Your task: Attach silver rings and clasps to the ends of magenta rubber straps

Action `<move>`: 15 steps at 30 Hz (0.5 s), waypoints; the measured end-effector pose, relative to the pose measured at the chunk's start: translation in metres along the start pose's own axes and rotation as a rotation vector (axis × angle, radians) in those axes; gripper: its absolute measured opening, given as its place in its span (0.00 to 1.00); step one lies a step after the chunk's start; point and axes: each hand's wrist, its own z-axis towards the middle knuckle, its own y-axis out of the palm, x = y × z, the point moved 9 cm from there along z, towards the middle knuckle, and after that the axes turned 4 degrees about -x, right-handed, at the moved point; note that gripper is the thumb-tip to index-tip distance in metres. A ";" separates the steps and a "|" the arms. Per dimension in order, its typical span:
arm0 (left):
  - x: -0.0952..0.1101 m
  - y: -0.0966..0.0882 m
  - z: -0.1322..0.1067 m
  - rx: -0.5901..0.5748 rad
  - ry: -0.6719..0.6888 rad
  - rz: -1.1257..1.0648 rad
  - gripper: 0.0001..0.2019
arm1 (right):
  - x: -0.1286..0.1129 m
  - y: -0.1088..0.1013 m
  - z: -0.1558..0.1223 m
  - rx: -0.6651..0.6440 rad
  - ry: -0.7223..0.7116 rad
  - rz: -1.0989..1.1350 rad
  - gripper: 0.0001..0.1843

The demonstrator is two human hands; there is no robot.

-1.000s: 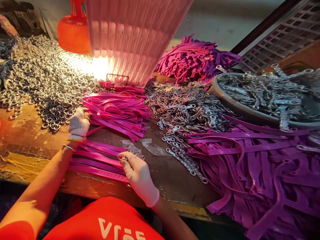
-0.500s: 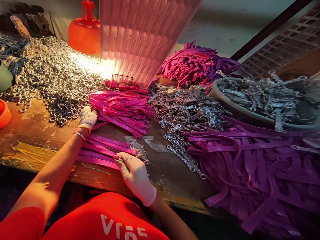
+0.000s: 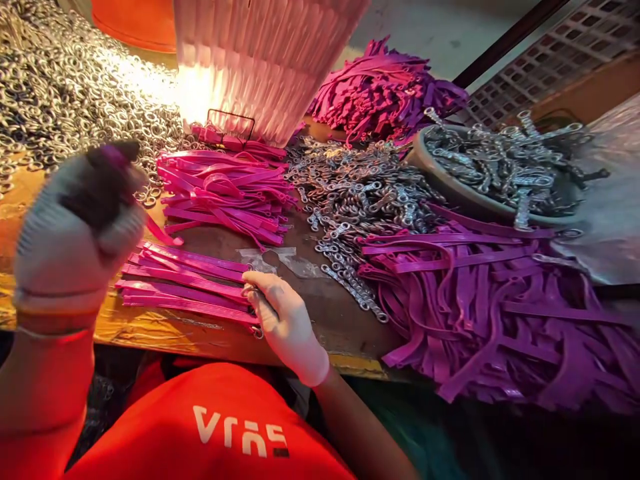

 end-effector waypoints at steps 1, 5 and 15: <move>-0.007 0.019 -0.013 -0.123 -0.015 -0.026 0.10 | -0.005 0.001 0.003 -0.007 -0.025 0.016 0.12; -0.089 0.070 -0.057 -0.494 -0.368 0.039 0.13 | -0.018 0.003 0.012 -0.036 -0.070 -0.085 0.14; -0.133 0.082 -0.069 -0.674 -0.419 0.277 0.21 | -0.025 0.027 0.018 -0.144 -0.198 -0.932 0.10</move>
